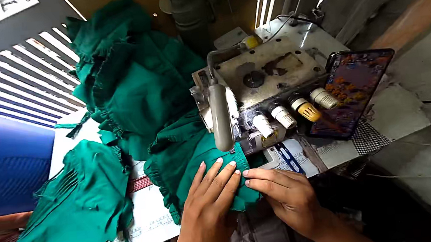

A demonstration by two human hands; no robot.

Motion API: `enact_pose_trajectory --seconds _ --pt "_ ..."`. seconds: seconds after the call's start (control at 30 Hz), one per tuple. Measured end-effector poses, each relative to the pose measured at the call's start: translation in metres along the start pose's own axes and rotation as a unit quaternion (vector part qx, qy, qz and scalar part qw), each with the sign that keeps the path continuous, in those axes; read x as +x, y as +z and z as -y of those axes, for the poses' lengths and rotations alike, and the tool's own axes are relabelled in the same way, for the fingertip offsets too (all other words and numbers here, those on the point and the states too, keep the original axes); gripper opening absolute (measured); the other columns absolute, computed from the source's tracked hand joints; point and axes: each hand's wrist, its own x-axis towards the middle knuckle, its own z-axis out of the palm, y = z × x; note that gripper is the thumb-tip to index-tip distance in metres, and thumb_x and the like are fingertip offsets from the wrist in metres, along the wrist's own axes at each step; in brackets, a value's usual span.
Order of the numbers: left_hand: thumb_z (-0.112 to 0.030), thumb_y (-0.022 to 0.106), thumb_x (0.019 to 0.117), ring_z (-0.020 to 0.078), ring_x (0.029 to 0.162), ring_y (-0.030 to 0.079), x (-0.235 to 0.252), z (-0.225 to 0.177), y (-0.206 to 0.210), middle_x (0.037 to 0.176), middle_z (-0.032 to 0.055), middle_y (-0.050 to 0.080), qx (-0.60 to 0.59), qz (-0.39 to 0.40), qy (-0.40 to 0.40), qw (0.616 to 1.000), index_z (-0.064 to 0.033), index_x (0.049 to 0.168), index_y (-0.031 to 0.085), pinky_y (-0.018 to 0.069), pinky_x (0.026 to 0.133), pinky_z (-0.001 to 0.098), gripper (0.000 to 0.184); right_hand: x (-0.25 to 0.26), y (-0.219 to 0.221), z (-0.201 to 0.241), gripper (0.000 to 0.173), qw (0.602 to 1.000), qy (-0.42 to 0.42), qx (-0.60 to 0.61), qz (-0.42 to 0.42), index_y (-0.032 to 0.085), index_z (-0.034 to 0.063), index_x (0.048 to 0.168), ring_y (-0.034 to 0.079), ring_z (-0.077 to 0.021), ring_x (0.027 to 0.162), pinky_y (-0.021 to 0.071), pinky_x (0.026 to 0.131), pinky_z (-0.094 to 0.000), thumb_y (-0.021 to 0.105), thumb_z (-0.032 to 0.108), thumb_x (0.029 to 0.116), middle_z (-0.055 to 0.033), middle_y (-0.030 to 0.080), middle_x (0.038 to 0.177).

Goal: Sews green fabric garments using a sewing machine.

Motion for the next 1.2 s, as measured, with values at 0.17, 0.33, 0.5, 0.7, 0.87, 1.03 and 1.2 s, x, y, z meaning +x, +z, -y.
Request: enact_pose_trajectory --seconds 0.17,0.33,0.5,0.7,0.87,1.03,1.2 --pt "-0.012 0.059 0.0927 0.0259 0.133 0.060 0.011 0.010 -0.007 0.131 0.0038 0.071 -0.023 0.015 0.002 1.000 -0.0124 0.119 0.076 0.0435 0.116 0.0540 0.032 0.009 0.004 -0.001 0.022 1.000 -0.002 -0.010 -0.004 0.076 0.0122 0.105 0.073 -0.0119 0.101 0.0588 0.083 -0.0234 0.055 0.004 0.1012 -0.0049 0.076 0.117" --pt "-0.008 0.059 0.0912 0.0251 0.130 0.062 0.021 0.019 -0.010 0.128 0.0037 0.073 -0.025 0.019 0.005 0.999 -0.0119 0.116 0.077 0.0468 0.114 0.0517 0.031 0.017 0.008 -0.003 0.022 1.000 0.003 -0.023 -0.014 0.076 0.0130 0.105 0.073 -0.0120 0.100 0.0587 0.081 -0.0236 0.056 0.005 0.1012 -0.0048 0.076 0.118" --pt "-0.002 0.057 0.0878 0.0237 0.129 0.063 0.028 0.027 -0.012 0.128 0.0032 0.073 -0.021 0.021 0.009 1.000 -0.0117 0.114 0.078 0.0488 0.112 0.0494 0.035 0.024 0.013 -0.004 0.023 0.999 0.009 -0.022 -0.023 0.077 0.0111 0.105 0.073 -0.0129 0.105 0.0596 0.086 -0.0244 0.057 0.003 0.1003 -0.0063 0.076 0.118" --pt "-0.010 0.062 0.0883 0.0191 0.130 0.063 0.038 0.035 -0.019 0.129 0.0017 0.072 -0.043 0.053 -0.014 0.998 -0.0134 0.116 0.077 0.0500 0.113 0.0414 0.032 0.030 0.018 -0.006 0.021 0.998 0.038 -0.025 -0.033 0.079 0.0138 0.108 0.070 -0.0146 0.108 0.0587 0.090 -0.0249 0.061 0.009 0.0993 -0.0108 0.073 0.118" --pt "-0.039 0.072 0.0939 0.0163 0.121 0.064 0.038 0.013 -0.037 0.118 -0.0002 0.072 -0.045 0.010 -0.031 0.998 -0.0207 0.114 0.078 0.0520 0.106 0.0397 0.028 0.042 0.013 -0.008 0.020 0.998 0.046 -0.035 0.001 0.079 0.0153 0.106 0.070 -0.0135 0.103 0.0595 0.084 -0.0260 0.060 0.013 0.1004 -0.0075 0.073 0.114" --pt "-0.022 0.065 0.0998 0.0152 0.092 0.068 0.028 -0.016 -0.047 0.089 0.0005 0.072 0.025 -0.050 0.014 0.998 -0.0172 0.102 0.080 0.0539 0.088 0.0348 0.016 0.054 0.001 -0.008 0.021 0.999 0.028 -0.015 0.036 0.079 0.0156 0.103 0.070 -0.0120 0.107 0.0578 0.087 -0.0248 0.059 0.011 0.0990 -0.0052 0.074 0.116" --pt "-0.017 0.063 0.0983 0.0179 0.096 0.066 0.016 -0.026 -0.043 0.087 0.0016 0.069 0.037 -0.019 0.047 0.998 -0.0134 0.093 0.076 0.0509 0.094 0.0345 0.015 0.038 -0.020 0.006 0.019 0.997 -0.052 0.016 0.048 0.078 0.0145 0.102 0.072 -0.0111 0.095 0.0590 0.079 -0.0248 0.059 0.011 0.1024 -0.0027 0.077 0.107"
